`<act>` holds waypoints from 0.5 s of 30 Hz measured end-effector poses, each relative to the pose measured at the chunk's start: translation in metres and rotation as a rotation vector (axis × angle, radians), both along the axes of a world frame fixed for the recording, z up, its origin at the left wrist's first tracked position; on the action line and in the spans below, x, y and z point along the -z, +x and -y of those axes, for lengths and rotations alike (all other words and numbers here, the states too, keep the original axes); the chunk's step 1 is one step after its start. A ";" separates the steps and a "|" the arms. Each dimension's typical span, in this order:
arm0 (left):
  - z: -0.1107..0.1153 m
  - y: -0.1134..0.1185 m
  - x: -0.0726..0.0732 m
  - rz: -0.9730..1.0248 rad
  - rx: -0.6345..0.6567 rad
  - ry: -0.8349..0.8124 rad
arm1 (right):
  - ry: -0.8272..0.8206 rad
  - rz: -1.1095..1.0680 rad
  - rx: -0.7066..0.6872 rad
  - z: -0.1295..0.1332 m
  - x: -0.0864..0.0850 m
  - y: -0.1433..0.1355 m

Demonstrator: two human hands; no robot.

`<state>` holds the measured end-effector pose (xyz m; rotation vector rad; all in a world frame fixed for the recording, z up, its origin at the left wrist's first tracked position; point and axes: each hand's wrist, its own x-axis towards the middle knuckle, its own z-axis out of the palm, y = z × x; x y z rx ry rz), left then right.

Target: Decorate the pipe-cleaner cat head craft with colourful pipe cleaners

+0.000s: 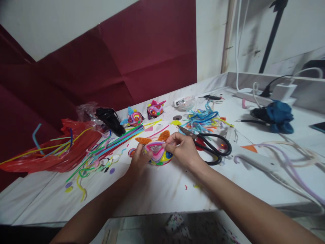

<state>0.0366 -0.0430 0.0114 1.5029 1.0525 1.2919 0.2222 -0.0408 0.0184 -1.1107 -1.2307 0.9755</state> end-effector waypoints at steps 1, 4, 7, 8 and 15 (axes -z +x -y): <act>-0.001 0.001 0.000 0.027 0.043 -0.025 | 0.000 -0.003 -0.001 0.001 0.000 -0.001; -0.001 0.003 -0.001 0.072 0.067 -0.098 | 0.007 -0.002 -0.014 0.004 0.000 -0.003; 0.004 0.007 -0.005 0.082 -0.040 -0.147 | 0.019 0.011 -0.052 0.010 -0.001 -0.003; 0.006 0.008 -0.007 0.095 -0.058 -0.157 | 0.025 0.017 -0.064 0.012 -0.002 -0.003; 0.015 0.017 -0.010 0.142 -0.109 -0.117 | 0.094 0.097 -0.091 0.022 0.008 -0.005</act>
